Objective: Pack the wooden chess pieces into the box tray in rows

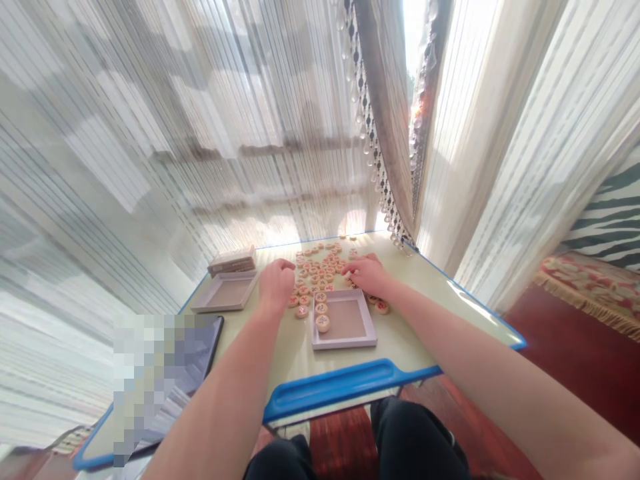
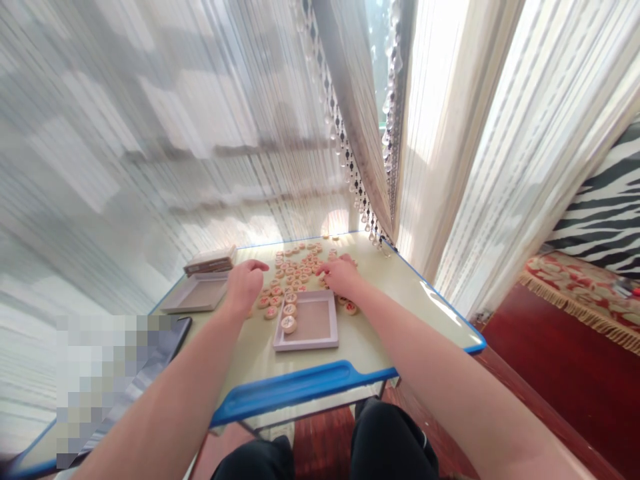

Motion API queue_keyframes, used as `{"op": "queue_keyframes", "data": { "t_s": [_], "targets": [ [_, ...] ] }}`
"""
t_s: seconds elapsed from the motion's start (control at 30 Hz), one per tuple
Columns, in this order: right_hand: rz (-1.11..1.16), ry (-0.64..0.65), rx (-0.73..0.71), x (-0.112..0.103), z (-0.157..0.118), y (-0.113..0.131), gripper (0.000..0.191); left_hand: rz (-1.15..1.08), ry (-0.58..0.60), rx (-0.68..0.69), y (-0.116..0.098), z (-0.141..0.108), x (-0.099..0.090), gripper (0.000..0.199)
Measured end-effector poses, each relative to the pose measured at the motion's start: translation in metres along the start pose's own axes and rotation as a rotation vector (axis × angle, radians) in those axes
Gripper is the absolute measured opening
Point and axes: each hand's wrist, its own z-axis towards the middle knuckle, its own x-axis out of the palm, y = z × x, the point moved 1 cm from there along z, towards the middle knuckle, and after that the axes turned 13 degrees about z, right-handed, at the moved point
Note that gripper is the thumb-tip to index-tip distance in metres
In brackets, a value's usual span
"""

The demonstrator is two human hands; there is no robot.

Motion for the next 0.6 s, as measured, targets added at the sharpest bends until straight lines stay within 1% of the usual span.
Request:
{"op": "queue_keyframes", "data": {
  "t_s": [0.1,0.2,0.33,0.6],
  "targets": [
    [-0.061,-0.011,0.004,0.001,0.002,-0.005,0.022,0.000,-0.004,0.009,0.001,0.001,0.002,0.032],
    [-0.066,0.000,0.020,-0.002,0.001,-0.006,0.020,0.006,-0.010,0.012,0.001,0.001,0.002,0.032],
    [-0.052,0.025,0.012,-0.005,-0.002,-0.004,0.028,0.028,0.011,0.002,0.001,0.002,0.002,0.033],
    [-0.094,0.028,0.054,-0.010,-0.002,-0.007,0.031,0.087,0.023,0.048,0.001,0.000,0.005,0.033]
  ]
}}
